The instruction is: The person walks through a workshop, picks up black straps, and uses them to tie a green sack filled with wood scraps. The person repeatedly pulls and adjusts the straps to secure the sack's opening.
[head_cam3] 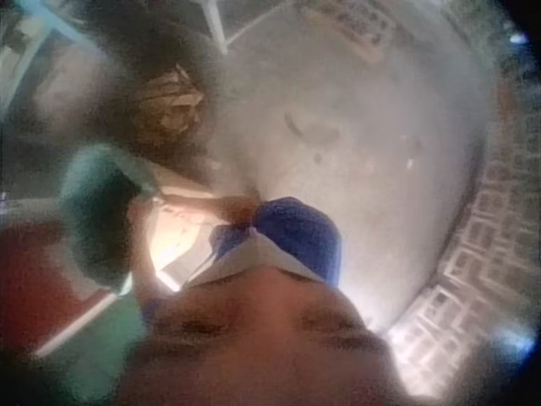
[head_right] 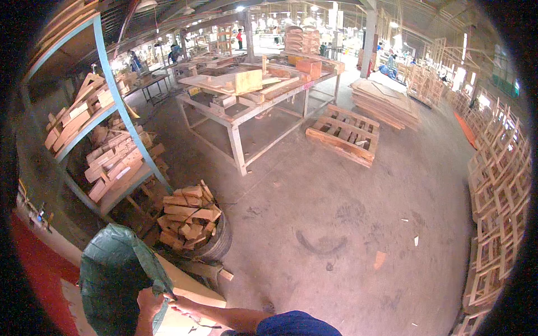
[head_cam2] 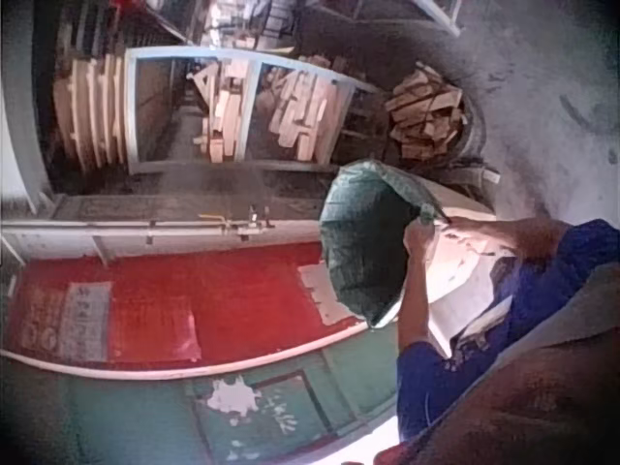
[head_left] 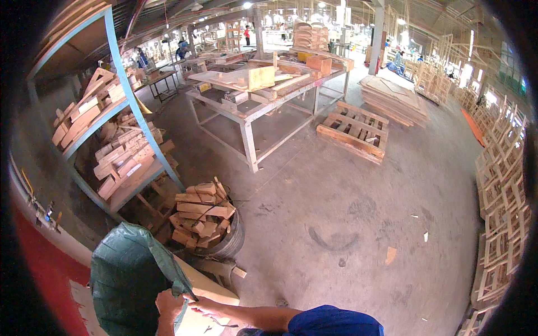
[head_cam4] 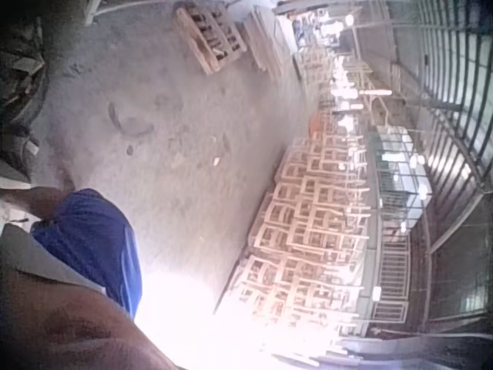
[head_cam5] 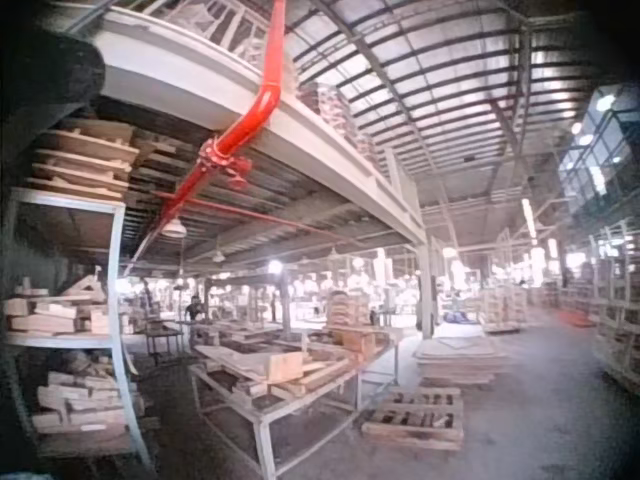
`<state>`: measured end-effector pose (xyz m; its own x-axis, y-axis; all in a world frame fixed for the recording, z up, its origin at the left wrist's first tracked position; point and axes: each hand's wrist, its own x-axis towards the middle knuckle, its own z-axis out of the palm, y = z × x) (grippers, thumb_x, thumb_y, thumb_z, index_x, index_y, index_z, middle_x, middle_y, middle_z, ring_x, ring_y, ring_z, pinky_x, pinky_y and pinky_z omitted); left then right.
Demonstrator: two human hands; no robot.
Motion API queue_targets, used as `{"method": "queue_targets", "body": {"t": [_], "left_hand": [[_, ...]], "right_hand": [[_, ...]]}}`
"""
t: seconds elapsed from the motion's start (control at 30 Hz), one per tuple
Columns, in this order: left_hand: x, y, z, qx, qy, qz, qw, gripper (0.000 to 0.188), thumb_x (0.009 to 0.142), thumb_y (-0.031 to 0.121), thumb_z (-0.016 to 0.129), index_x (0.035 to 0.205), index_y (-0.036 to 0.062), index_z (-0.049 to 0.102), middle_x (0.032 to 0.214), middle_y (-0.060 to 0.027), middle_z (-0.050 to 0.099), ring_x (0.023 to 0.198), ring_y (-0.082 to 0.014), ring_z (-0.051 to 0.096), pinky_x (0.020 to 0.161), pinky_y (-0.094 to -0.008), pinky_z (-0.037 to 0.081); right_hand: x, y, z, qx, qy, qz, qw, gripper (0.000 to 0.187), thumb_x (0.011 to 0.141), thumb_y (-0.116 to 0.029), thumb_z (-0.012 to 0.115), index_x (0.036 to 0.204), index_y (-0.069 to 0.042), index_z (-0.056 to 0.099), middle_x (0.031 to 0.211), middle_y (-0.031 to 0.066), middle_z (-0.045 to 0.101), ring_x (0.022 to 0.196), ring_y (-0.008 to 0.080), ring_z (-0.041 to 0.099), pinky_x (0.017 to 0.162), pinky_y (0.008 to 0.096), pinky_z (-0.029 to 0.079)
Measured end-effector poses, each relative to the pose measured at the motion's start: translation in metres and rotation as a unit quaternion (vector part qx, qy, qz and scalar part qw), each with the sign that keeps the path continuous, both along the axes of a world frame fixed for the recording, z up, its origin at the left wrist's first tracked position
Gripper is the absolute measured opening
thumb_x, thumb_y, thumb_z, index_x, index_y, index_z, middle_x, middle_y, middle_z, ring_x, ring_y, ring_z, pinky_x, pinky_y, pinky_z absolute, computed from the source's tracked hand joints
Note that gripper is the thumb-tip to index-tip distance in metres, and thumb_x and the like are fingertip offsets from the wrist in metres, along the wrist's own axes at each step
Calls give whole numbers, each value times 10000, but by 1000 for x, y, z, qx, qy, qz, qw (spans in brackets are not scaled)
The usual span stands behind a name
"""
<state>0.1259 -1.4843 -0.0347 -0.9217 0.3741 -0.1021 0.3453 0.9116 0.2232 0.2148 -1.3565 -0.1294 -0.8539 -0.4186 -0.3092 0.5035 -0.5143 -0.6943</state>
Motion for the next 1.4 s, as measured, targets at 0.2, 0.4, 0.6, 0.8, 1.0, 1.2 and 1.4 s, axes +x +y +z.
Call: {"method": "queue_targets", "body": {"t": [0.2,0.4,0.6,0.8,1.0,1.2,1.4], "left_hand": [[-9,20,-14,-7,8,-16,1000,397,681,323,777,905,-4,752,893,-261,725,867,-430,712,798,-520,569],[-35,-23,-17,22,-87,-10,996,401,713,288,759,906,-62,729,905,-291,717,866,-429,717,769,-507,544],[-35,-7,-7,145,-330,108,926,197,758,192,714,727,0,680,703,-78,643,638,-185,573,598,-424,436],[-37,-8,12,188,-504,174,825,412,787,187,801,1128,-19,693,996,-114,733,877,-224,694,833,-398,547],[-48,0,14,185,-563,179,785,405,826,208,842,1152,23,688,1034,-88,730,898,-206,700,862,-403,559],[-47,-4,2,209,-602,208,742,365,814,157,824,1140,48,700,1024,-76,735,894,-210,709,845,-398,573],[-49,-14,-1,226,-569,177,770,334,774,144,774,1082,36,702,942,-68,708,807,-203,680,762,-383,556]], "right_hand": [[5,4,0,11,-36,-84,996,611,1040,-373,583,1596,-285,346,781,-59,447,552,65,306,469,237,256],[21,26,-17,417,186,-146,878,475,1058,-400,521,1478,-177,519,1216,173,606,1115,288,573,924,394,469],[84,95,-57,604,146,-50,782,489,968,-248,540,1443,-132,525,1300,207,636,1188,384,614,1003,498,490],[98,81,-15,512,191,-356,758,163,936,-185,648,882,-32,672,869,182,667,829,389,664,717,481,510],[88,74,-18,449,115,-392,795,139,859,-65,704,789,-8,599,877,172,620,793,337,627,724,417,513],[84,72,-3,517,264,-441,685,133,848,-51,681,808,-19,558,987,177,643,889,336,636,744,418,518],[72,41,14,423,265,-312,808,104,939,-126,662,934,-31,620,926,151,672,867,336,662,755,425,524]]}}
